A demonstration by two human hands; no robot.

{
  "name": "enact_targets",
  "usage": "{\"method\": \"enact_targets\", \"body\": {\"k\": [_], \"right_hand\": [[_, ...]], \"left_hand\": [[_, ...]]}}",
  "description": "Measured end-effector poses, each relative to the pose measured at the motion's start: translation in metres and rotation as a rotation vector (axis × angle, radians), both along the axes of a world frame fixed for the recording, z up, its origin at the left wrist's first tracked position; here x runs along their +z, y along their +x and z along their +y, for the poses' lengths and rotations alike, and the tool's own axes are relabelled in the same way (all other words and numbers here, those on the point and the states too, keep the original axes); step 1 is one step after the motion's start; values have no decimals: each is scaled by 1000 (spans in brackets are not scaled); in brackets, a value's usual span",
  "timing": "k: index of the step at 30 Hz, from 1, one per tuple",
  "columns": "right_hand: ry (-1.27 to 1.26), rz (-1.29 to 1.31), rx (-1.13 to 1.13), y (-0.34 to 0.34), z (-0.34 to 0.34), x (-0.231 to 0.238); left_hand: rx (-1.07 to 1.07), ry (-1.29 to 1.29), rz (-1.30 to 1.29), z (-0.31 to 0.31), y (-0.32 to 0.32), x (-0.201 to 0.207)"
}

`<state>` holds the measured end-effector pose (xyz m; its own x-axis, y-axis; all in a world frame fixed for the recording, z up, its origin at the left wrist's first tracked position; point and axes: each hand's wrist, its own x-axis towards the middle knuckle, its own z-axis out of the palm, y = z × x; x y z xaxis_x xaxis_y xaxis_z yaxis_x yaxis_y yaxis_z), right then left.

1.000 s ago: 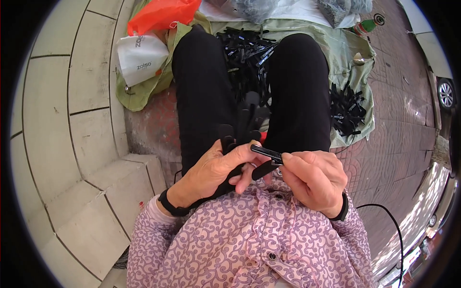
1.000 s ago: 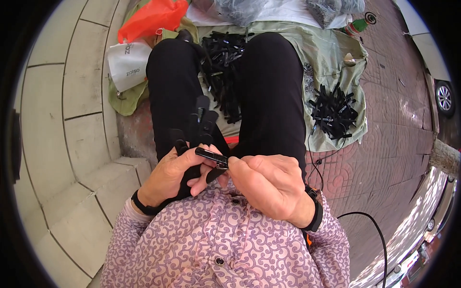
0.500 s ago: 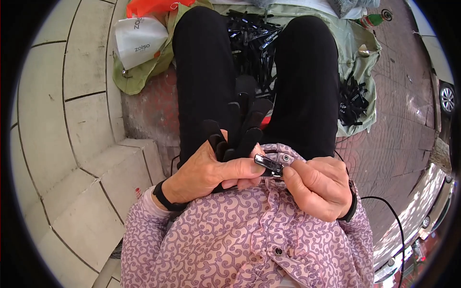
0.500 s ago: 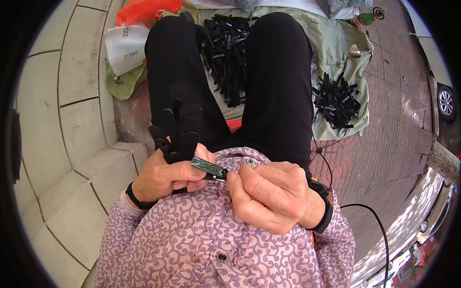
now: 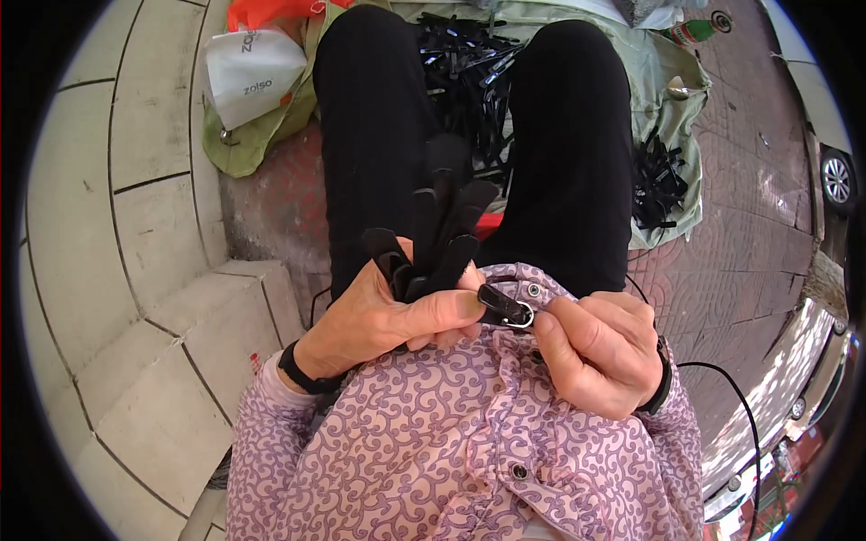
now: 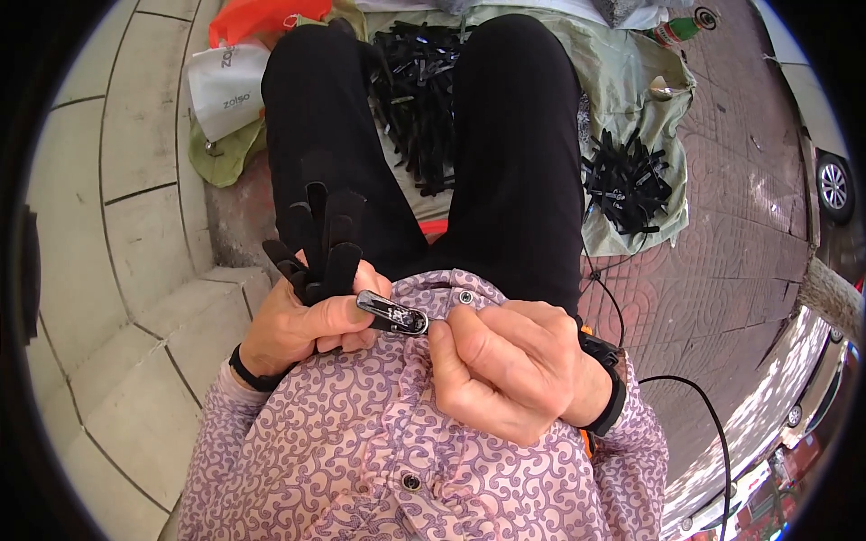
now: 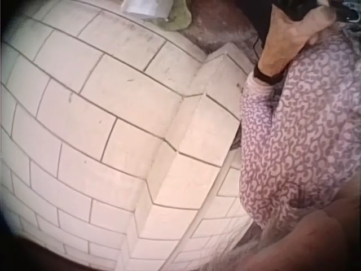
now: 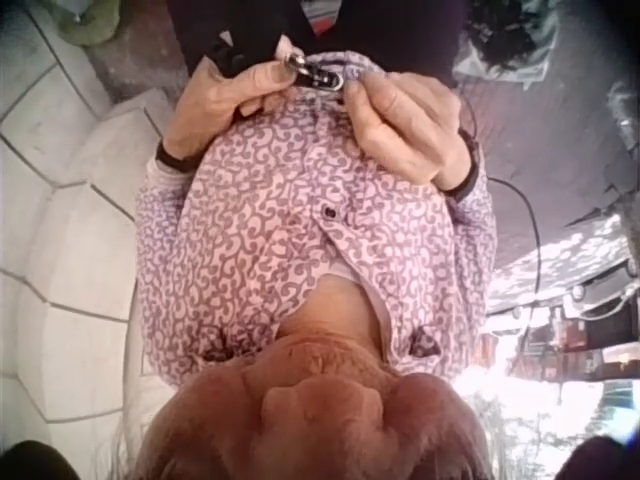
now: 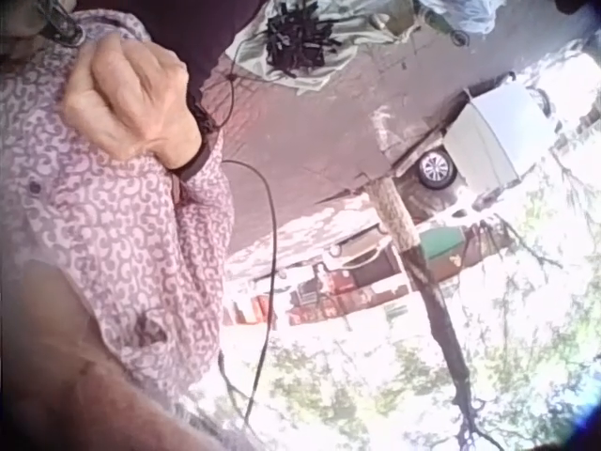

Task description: Assembling small black plastic components by hand while seated.

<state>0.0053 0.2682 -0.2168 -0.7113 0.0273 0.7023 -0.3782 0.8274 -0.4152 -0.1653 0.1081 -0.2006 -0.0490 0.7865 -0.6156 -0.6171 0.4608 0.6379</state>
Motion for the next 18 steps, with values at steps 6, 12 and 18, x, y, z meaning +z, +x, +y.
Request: {"method": "enact_targets", "body": {"k": [6, 12, 18], "right_hand": [[9, -82, -17, 1, 2, 2], [2, -26, -151, -5, 8, -6], [-63, -84, -241, -13, 8, -5]], "left_hand": [[14, 107, 128, 16, 1, 1], [74, -63, 60, 18, 4, -3], [220, -5, -67, 31, 10, -1]]}}
